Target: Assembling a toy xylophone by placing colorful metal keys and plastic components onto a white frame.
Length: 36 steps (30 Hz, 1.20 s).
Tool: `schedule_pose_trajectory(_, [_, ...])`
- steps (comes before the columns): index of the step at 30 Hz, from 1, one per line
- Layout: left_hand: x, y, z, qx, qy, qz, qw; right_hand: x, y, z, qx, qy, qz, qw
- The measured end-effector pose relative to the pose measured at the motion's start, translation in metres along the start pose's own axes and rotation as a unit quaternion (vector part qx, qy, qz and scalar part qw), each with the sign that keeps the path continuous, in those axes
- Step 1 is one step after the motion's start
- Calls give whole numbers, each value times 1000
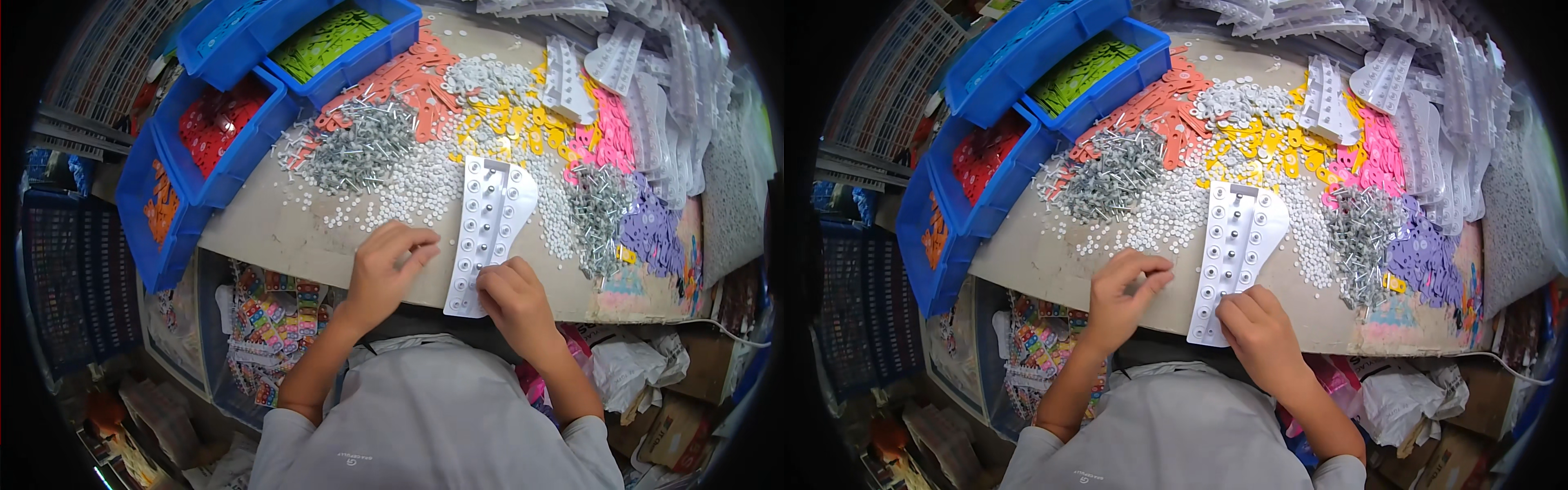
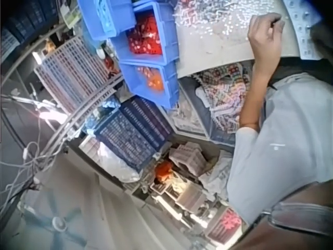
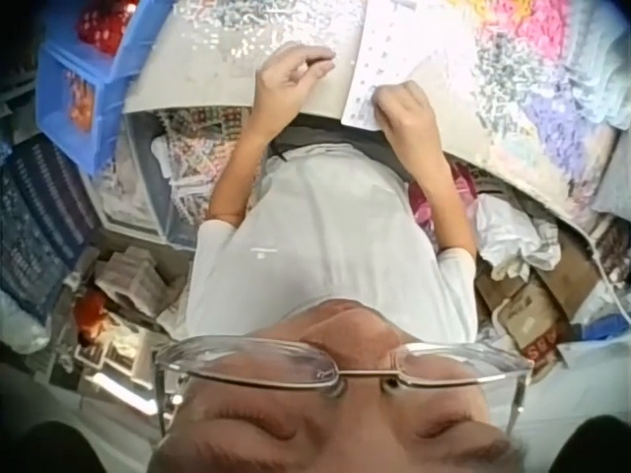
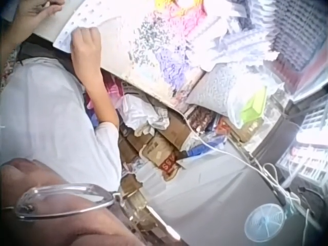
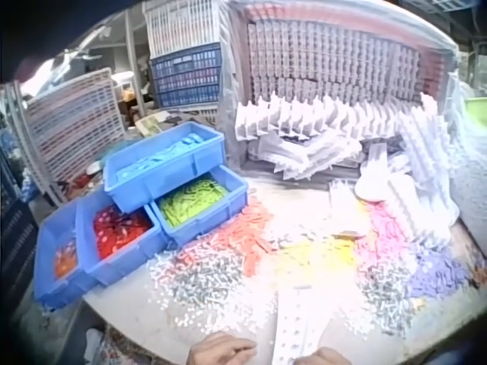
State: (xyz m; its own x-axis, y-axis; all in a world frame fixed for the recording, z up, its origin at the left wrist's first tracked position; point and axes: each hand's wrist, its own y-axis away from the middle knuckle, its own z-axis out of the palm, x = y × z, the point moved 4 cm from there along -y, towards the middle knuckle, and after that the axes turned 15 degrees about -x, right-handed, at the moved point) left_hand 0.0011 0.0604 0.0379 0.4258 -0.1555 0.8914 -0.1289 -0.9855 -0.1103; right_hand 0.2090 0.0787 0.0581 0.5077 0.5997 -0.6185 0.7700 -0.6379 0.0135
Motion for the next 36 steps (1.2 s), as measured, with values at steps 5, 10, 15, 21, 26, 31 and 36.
schedule_pose_trajectory(5, [8,6,22,-36,-9,64,997,-6,1,0,-16,45,-25,999])
schedule_pose_trajectory(10, [12,14,46,-65,-82,82,991,5,6,-1,-10,-56,37,998])
schedule_pose_trajectory(15, [8,16,60,-105,-121,92,983,11,9,-1,15,-91,65,994])
schedule_pose_trajectory(21, [14,19,62,-100,-211,183,955,11,9,0,32,-77,65,994])
schedule_pose_trajectory(26, [19,34,65,-137,-266,231,926,11,8,1,28,-92,57,994])
schedule_pose_trajectory(31, [11,22,38,-73,-222,197,952,26,7,-14,97,-156,90,979])
schedule_pose_trajectory(36, [-17,-40,0,-14,-171,-32,985,77,-40,-68,193,85,81,974])
